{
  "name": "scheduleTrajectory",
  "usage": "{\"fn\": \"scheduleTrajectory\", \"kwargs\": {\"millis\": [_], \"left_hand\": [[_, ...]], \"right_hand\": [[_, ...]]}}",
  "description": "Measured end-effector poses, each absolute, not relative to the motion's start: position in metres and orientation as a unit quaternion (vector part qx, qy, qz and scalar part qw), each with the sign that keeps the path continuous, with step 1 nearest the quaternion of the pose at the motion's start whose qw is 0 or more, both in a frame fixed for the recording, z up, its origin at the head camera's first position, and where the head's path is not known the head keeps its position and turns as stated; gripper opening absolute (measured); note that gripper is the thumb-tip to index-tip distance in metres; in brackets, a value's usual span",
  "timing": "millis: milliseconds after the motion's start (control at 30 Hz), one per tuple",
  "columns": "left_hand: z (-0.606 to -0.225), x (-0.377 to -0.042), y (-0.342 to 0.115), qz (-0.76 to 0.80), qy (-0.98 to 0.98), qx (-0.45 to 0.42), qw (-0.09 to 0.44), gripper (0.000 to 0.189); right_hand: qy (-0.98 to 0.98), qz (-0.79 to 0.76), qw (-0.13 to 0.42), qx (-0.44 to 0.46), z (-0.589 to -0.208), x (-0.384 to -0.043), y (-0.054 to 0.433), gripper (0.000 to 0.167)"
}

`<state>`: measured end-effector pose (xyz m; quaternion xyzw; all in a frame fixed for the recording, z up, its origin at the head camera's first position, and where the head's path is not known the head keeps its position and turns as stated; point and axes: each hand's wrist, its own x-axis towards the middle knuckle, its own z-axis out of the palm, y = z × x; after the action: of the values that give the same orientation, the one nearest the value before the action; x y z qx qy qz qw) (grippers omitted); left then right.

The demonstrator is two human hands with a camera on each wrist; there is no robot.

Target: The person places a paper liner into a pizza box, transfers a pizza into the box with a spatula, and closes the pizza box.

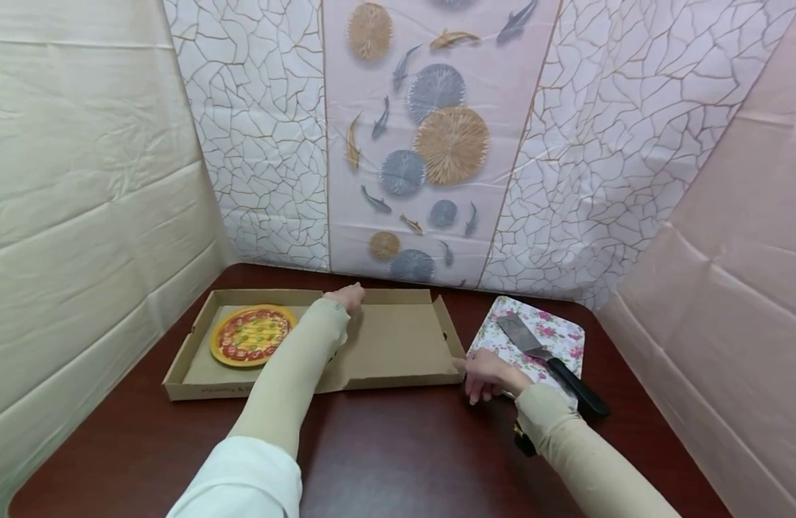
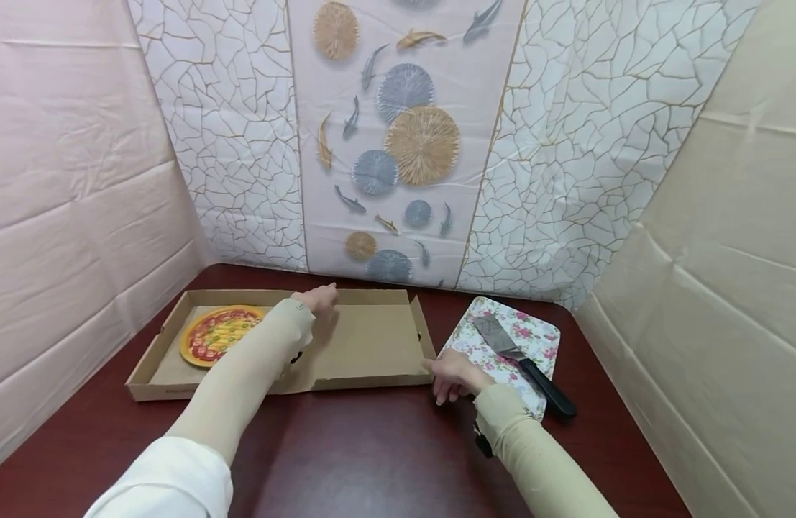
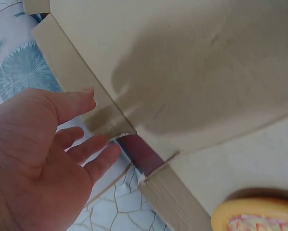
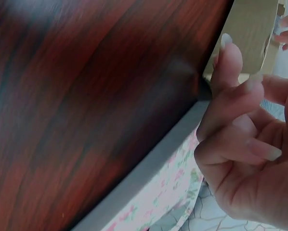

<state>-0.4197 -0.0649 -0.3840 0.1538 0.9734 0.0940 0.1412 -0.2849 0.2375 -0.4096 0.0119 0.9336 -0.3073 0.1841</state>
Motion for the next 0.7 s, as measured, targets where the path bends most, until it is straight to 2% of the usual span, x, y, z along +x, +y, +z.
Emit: {"fn": "scheduleTrajectory", "kwargs": {"millis": [100, 200, 500, 700], "left_hand": [[-0.392, -0.418, -0.065, 0.133, 0.969, 0.125, 0.167, 0.055], [-0.399, -0.417, -0.064, 0.152, 0.966, 0.104, 0.179, 0.06], [-0.402, -0.421, -0.058, 0.127, 0.972, 0.116, 0.157, 0.053], [-0.397, -0.436, -0.048, 0.094, 0.979, 0.127, 0.129, 0.036]], "right_hand": [[0.929, -0.314, 0.196, 0.021, -0.414, -0.283, 0.228, 0.056], [0.922, -0.328, 0.202, 0.031, -0.419, -0.281, 0.221, 0.052], [0.907, -0.369, 0.199, 0.047, -0.424, -0.278, 0.22, 0.044], [0.905, -0.376, 0.19, 0.062, -0.413, -0.284, 0.224, 0.044]]}}
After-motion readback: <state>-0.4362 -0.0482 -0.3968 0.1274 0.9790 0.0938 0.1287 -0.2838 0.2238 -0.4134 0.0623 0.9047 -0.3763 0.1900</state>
